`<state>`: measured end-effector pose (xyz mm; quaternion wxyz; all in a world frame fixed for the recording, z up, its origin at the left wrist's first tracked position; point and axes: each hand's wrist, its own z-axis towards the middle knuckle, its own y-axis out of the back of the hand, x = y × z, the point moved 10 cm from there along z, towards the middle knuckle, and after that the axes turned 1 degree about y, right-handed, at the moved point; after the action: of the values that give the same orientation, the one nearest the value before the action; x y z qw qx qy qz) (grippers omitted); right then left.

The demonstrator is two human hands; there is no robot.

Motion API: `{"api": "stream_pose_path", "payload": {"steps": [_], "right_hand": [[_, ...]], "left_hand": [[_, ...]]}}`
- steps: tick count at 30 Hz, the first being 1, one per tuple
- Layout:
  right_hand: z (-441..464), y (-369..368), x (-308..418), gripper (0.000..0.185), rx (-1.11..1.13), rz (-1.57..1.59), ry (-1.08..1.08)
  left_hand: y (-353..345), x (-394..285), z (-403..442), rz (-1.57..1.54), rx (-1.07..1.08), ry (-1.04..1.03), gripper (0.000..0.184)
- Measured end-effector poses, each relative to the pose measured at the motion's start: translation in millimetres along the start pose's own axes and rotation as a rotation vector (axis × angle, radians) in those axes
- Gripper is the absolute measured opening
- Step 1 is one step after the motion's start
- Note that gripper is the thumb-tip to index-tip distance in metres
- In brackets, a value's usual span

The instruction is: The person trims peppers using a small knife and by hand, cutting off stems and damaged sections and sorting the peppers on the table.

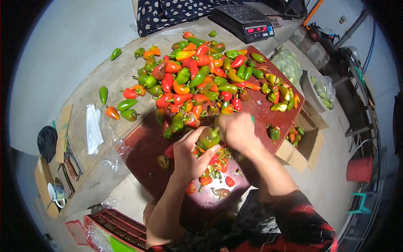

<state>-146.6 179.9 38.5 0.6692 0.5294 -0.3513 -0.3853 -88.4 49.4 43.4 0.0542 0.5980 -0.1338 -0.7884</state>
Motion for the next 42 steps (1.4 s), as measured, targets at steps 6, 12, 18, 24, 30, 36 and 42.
{"api": "stream_pose_path", "payload": {"steps": [6, 12, 18, 24, 30, 36, 42], "right_hand": [[1.9, 15.5, -76.5, 0.014, -0.190, 0.264, -0.308], [-10.1, -22.0, -20.2, 0.034, -0.014, 1.441, -0.284], [-10.8, -21.6, 12.9, 0.057, 0.077, 1.292, -0.020], [-13.2, -23.3, 14.8, 0.042, 0.337, 1.607, -0.075], [-10.5, -30.5, 8.3, 0.036, 0.166, 1.389, -0.031], [-18.2, -33.2, 5.4, 0.037, 0.220, 1.454, -0.099], [-39.5, 10.4, -56.9, 0.040, 0.081, 1.184, -0.249]], "left_hand": [[3.9, 5.8, -5.3, -0.270, -0.013, 0.056, 0.042], [15.2, 1.3, -2.3, 0.055, -0.157, -0.066, 0.048], [11.0, -8.9, 0.9, 0.110, -0.067, -0.059, 0.054], [14.3, 17.4, 1.3, -0.337, -0.117, 0.022, 0.037], [19.5, 0.3, 3.7, 0.086, -0.152, -0.067, 0.027], [6.0, 7.7, 3.6, 0.098, -0.052, -0.043, 0.024], [-1.9, 36.3, -1.0, -0.156, -0.035, 0.181, 0.016]]}}
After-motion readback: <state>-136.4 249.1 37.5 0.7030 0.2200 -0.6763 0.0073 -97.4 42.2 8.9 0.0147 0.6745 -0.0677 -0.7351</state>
